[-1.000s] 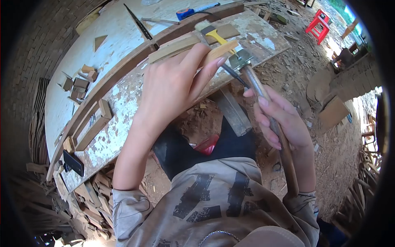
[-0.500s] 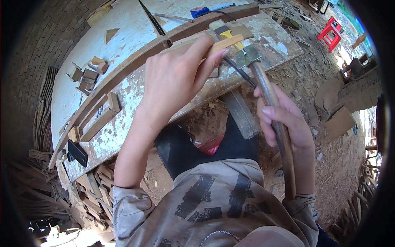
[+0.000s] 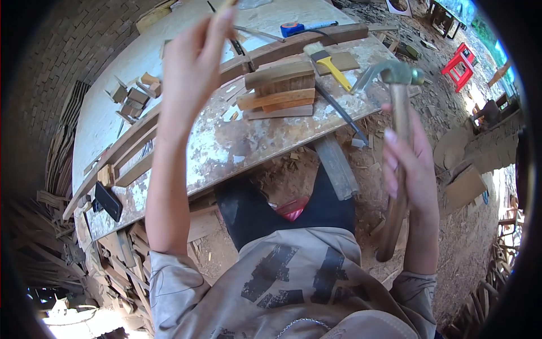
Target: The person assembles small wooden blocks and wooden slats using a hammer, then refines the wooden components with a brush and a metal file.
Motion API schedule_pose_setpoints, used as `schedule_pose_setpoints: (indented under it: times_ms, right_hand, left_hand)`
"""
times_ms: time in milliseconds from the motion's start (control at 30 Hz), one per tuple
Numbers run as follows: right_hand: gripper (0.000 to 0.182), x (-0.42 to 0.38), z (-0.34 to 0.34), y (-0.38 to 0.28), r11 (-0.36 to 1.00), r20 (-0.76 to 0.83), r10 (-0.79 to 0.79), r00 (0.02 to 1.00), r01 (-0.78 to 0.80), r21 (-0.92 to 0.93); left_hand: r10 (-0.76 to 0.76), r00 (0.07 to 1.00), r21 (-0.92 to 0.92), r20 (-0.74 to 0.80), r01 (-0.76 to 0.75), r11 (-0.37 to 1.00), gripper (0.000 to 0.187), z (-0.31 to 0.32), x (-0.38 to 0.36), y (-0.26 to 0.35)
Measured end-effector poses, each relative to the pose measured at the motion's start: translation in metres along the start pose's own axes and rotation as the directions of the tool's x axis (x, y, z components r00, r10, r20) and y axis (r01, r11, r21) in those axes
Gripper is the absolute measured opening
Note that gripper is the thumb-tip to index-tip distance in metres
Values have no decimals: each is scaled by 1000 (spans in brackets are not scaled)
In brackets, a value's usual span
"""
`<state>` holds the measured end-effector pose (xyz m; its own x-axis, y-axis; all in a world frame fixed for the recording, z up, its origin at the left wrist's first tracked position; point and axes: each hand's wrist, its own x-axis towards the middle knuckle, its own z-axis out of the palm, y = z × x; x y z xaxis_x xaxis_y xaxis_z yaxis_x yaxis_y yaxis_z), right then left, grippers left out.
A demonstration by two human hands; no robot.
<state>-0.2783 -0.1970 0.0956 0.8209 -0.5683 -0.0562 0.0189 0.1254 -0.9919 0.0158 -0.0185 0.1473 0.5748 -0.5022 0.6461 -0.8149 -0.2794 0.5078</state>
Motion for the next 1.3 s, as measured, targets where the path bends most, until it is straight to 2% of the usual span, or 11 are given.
schedule_pose_setpoints:
  times_ms: [33, 67, 167, 300, 700, 767, 900, 1000, 1100, 1200, 1300]
  right_hand:
    - [45, 6, 0, -5, 1000, 2, -8, 1000, 8, 17]
    - [44, 11, 3, -7, 997, 10, -51, 999, 51, 57]
    - [47, 19, 10, -6, 982, 19, -120, 993, 116, 150]
    - [44, 21, 9, -2, 881, 192, -69, 979, -31, 472]
    - [45, 15, 18, -3, 658, 494, 75, 866, -415, 628]
    - [45, 13, 18, -3, 630, 536, 75, 841, -456, 628]
    - [44, 6, 20, -6, 618, 558, 95, 825, -488, 616]
    - [43, 6, 23, -8, 716, 468, 131, 874, -410, 565]
    - [40, 9, 28, -10, 857, 344, 148, 927, -294, 424]
    - [39, 9, 35, -15, 978, 198, 111, 974, -143, 155]
    - [40, -2, 26, -20, 999, 126, 29, 992, -24, -46]
  left_hand:
    - [73, 997, -26, -10, -73, 997, 53, 9, -5, 7]
    - [45, 997, -44, 59, -43, 998, 54, 11, -12, 18]
    - [138, 986, -17, 95, -137, 990, 50, 21, -22, 30]
    - [232, 966, -31, 111, -230, 973, 42, 32, -33, 28]
    - [455, 889, 18, 62, -456, 890, 30, 40, -42, 31]
    - [436, 897, 49, 68, -439, 897, 29, 40, -41, 29]
    - [472, 880, 139, 48, -474, 870, 29, 36, -37, 25]
    - [457, 887, 177, 60, -460, 870, 32, 34, -36, 23]
    - [402, 911, 200, 94, -413, 889, 35, 34, -37, 21]
    - [375, 918, 253, 127, -396, 883, 40, 30, -38, 15]
    - [-76, 995, 187, -63, 87, 978, 54, -6, -11, -28]
